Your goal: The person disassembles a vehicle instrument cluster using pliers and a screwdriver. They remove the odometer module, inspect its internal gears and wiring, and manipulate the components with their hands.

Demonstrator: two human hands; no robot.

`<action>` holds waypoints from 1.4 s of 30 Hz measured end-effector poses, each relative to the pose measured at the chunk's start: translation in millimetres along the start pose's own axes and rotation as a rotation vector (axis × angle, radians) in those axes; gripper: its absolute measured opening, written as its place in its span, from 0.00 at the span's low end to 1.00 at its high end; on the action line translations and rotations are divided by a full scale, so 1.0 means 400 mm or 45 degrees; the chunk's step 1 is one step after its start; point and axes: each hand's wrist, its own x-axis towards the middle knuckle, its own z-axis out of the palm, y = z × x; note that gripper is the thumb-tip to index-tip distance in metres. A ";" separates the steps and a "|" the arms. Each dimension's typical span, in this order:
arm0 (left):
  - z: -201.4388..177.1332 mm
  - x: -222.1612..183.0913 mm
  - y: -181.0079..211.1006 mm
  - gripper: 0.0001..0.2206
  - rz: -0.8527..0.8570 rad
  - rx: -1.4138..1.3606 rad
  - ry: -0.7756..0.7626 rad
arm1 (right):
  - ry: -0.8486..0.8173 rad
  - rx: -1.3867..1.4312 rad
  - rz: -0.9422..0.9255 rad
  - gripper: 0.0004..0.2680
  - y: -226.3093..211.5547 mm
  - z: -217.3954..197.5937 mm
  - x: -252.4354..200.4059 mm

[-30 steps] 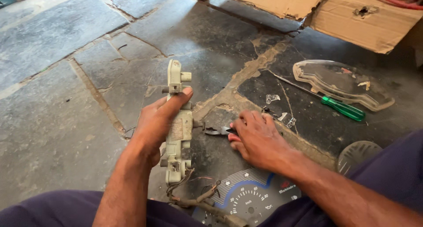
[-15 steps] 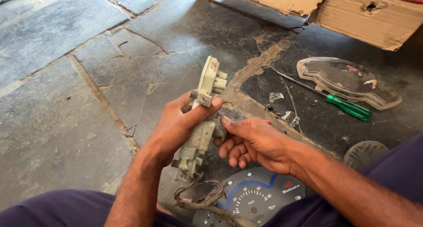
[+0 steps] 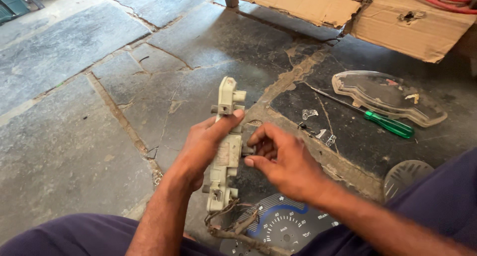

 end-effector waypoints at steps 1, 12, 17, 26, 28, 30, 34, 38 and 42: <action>0.000 0.002 -0.003 0.22 -0.006 -0.035 -0.013 | 0.033 -0.025 -0.079 0.10 -0.008 0.003 -0.007; 0.014 -0.001 -0.005 0.21 -0.044 -0.138 -0.100 | -0.328 0.775 0.555 0.18 0.063 -0.024 0.002; 0.010 -0.002 -0.004 0.20 -0.071 -0.188 -0.106 | -0.013 0.430 0.167 0.10 0.016 -0.003 -0.008; -0.038 -0.017 -0.026 0.23 -0.013 -0.144 -0.141 | -0.097 0.786 0.629 0.12 -0.028 0.026 -0.009; -0.053 -0.026 -0.031 0.25 0.023 -0.122 -0.146 | -0.050 0.664 0.691 0.13 -0.013 0.037 -0.013; -0.065 -0.036 -0.041 0.28 0.040 -0.128 -0.130 | -0.015 0.521 0.851 0.14 0.020 0.052 -0.009; -0.071 -0.047 -0.050 0.31 0.026 -0.115 -0.150 | -0.049 0.466 0.877 0.16 0.115 0.077 0.019; -0.083 -0.058 -0.052 0.34 -0.006 -0.030 -0.151 | -0.073 0.404 0.878 0.18 0.170 0.092 0.049; -0.082 -0.041 -0.062 0.35 -0.042 -0.021 -0.151 | -0.160 0.097 0.834 0.19 0.212 0.074 0.078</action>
